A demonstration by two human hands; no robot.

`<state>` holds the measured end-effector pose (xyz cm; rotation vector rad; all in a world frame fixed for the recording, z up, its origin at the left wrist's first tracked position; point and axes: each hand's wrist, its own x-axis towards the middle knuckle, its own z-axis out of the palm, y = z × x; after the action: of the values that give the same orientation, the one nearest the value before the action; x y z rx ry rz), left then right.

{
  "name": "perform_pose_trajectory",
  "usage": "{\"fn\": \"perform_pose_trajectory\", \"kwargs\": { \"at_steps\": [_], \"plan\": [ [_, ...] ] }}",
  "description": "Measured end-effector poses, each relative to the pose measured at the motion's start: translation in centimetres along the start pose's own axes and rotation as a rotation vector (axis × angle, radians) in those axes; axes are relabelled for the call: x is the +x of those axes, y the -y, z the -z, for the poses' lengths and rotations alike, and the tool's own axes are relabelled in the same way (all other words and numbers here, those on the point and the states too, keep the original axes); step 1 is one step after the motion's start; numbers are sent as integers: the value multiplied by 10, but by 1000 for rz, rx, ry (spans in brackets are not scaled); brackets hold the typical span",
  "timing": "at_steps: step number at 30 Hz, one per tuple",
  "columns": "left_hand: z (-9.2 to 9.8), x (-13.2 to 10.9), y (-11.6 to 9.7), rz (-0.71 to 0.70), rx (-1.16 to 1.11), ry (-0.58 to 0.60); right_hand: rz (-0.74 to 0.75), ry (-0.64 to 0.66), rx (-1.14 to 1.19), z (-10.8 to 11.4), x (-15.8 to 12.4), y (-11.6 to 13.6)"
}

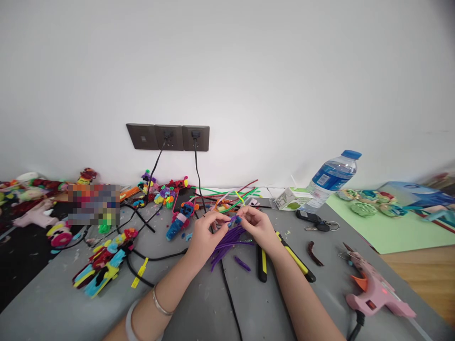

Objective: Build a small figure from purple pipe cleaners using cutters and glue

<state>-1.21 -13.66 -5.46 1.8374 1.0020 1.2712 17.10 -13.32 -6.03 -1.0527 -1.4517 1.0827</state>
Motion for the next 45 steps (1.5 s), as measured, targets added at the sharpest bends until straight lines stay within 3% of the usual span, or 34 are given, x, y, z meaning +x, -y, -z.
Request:
{"fn": "perform_pose_trajectory", "kwargs": {
  "at_steps": [45],
  "plan": [
    [1,1,-3,5,3,-11,-16,11,-18,-1,-1,2]
  ]
}}
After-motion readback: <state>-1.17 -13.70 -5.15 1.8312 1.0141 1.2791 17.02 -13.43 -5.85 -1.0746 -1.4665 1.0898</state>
